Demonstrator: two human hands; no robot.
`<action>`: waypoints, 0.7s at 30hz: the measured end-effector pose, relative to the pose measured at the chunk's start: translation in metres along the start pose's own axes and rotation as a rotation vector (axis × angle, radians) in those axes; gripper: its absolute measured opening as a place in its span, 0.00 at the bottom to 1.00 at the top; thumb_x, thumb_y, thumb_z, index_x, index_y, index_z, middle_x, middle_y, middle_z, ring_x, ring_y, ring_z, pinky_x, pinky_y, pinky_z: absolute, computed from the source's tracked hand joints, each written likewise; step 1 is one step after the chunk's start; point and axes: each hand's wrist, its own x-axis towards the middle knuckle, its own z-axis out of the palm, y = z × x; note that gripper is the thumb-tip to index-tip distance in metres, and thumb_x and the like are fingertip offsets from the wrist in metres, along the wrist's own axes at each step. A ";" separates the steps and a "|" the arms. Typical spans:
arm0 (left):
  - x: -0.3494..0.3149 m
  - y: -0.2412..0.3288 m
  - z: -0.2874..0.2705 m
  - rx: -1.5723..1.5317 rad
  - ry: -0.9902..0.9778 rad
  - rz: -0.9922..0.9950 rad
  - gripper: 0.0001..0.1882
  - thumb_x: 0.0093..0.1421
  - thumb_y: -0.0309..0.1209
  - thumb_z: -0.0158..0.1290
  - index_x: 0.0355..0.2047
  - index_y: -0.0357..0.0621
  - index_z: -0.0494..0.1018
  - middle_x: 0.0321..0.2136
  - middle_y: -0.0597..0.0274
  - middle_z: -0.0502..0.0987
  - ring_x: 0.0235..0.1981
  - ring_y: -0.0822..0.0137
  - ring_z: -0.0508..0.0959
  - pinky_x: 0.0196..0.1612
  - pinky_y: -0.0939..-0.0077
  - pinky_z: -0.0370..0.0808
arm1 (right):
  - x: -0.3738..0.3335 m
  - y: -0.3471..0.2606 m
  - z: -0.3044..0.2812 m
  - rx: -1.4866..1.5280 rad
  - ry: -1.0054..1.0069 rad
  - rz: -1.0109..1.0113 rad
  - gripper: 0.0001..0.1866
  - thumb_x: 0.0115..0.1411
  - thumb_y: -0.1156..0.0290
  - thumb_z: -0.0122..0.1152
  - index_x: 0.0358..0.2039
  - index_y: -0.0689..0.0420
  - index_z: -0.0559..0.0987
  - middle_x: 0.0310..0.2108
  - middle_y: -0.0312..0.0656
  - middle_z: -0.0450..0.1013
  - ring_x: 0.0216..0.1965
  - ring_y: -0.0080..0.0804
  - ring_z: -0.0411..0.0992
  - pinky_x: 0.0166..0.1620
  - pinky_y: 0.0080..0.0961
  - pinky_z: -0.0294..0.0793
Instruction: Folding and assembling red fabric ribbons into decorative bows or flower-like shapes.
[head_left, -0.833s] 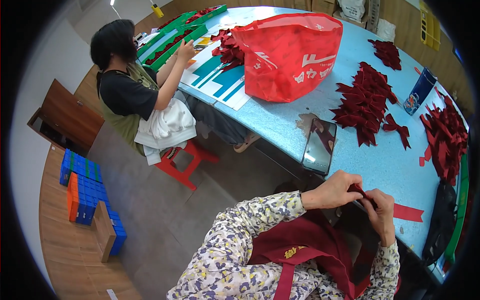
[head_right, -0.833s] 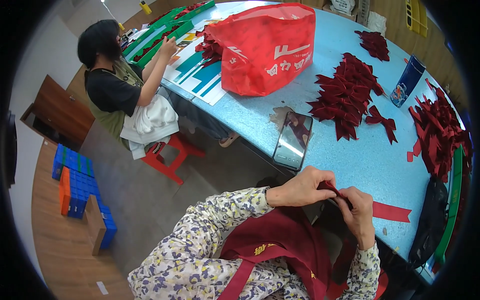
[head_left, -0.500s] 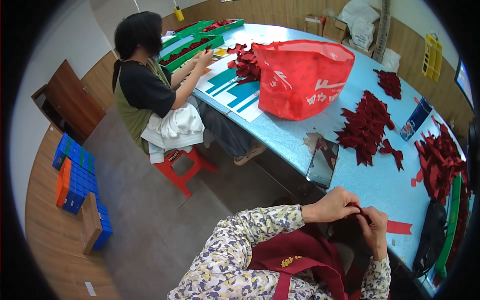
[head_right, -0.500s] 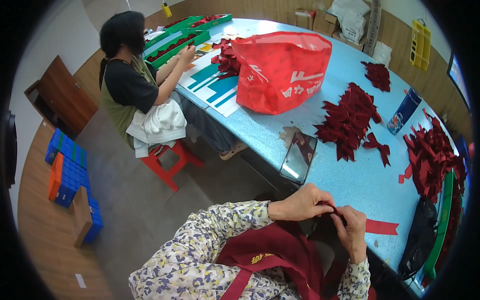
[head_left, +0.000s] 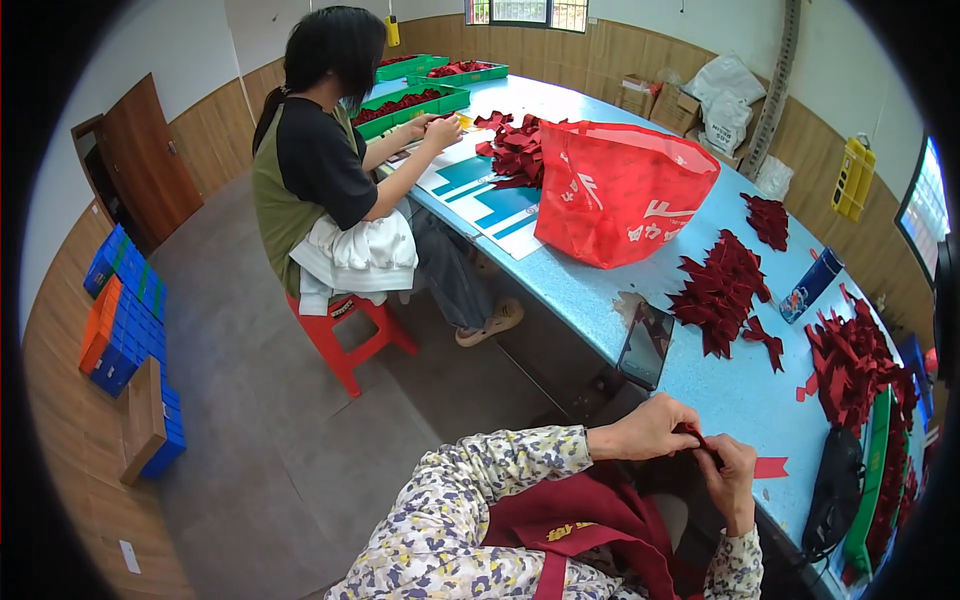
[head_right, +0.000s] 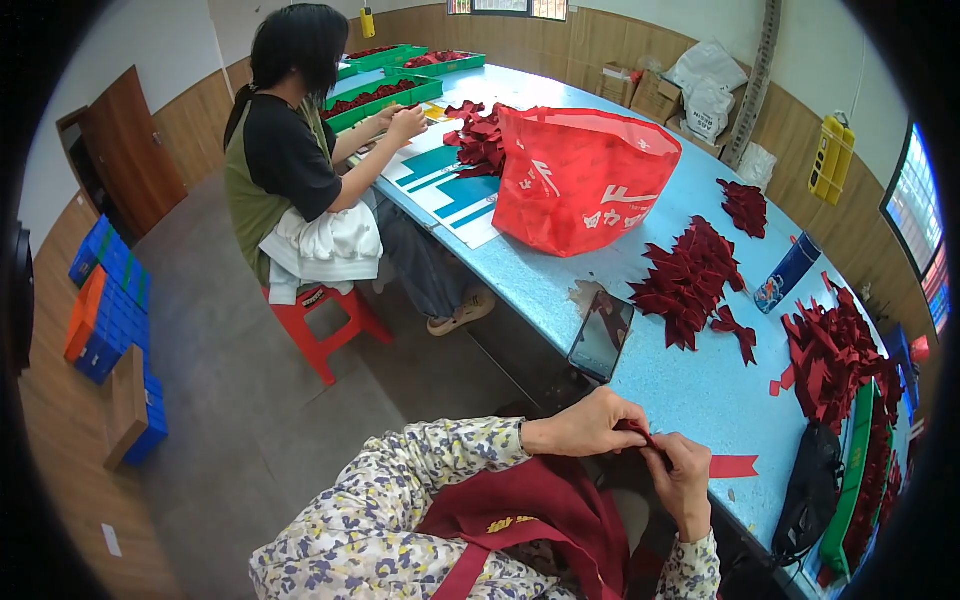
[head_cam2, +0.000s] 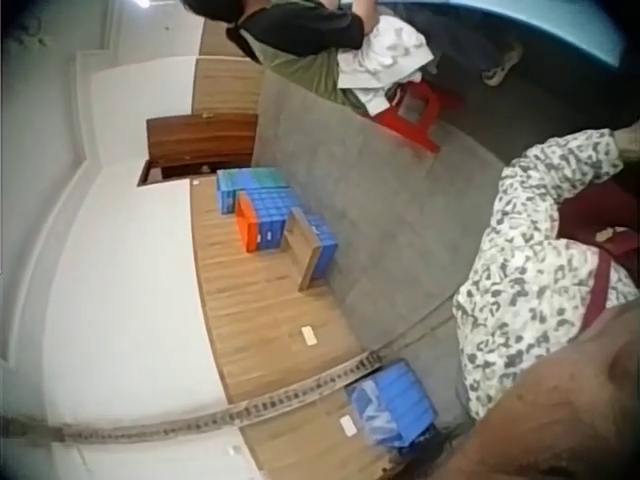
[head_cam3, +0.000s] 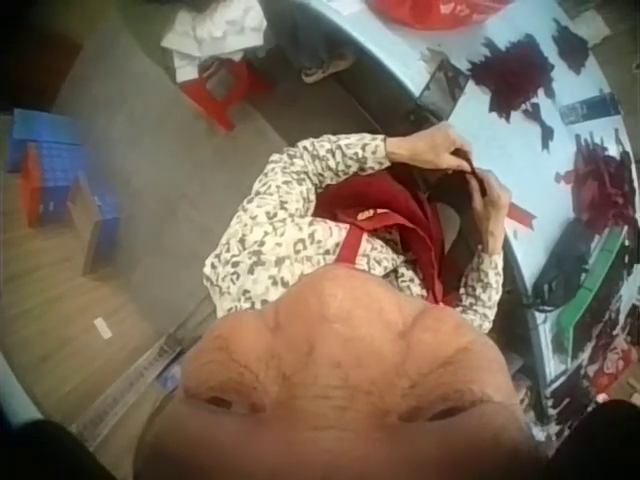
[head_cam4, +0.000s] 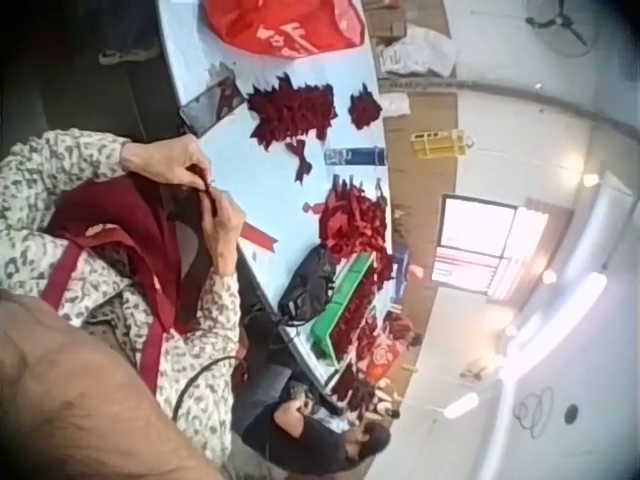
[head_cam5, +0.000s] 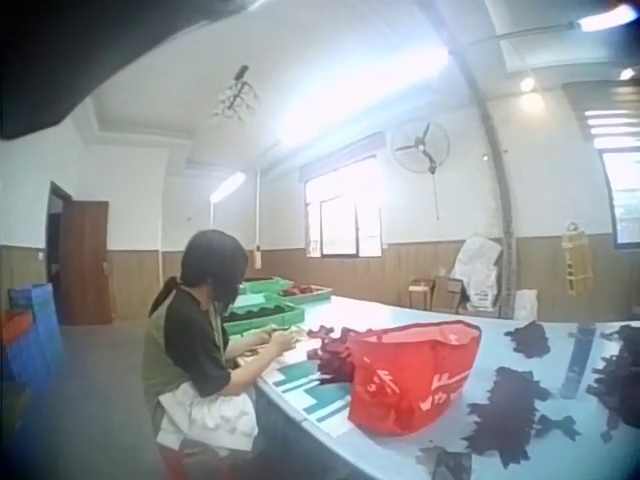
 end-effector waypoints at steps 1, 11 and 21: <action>-0.002 0.000 0.001 0.004 -0.015 -0.006 0.06 0.53 0.25 0.57 0.29 0.33 0.76 0.16 0.56 0.76 0.17 0.72 0.75 0.23 0.76 0.70 | -0.003 -0.001 0.001 0.009 -0.001 0.003 0.04 0.49 0.81 0.64 0.27 0.63 0.77 0.20 0.43 0.73 0.19 0.32 0.72 0.24 0.24 0.67; 0.042 -0.025 0.024 0.033 -0.101 -0.067 0.04 0.55 0.24 0.56 0.30 0.34 0.76 0.18 0.58 0.76 0.19 0.75 0.74 0.24 0.78 0.70 | -0.007 0.045 -0.022 0.032 -0.021 0.075 0.06 0.48 0.80 0.65 0.29 0.62 0.77 0.23 0.46 0.74 0.22 0.40 0.73 0.25 0.28 0.70; 0.058 0.003 -0.031 0.267 0.293 -0.148 0.06 0.58 0.23 0.54 0.34 0.32 0.77 0.25 0.63 0.79 0.24 0.76 0.77 0.28 0.84 0.74 | 0.110 0.094 0.002 0.210 -0.030 -0.497 0.07 0.53 0.74 0.63 0.33 0.59 0.78 0.27 0.45 0.74 0.25 0.44 0.74 0.28 0.32 0.72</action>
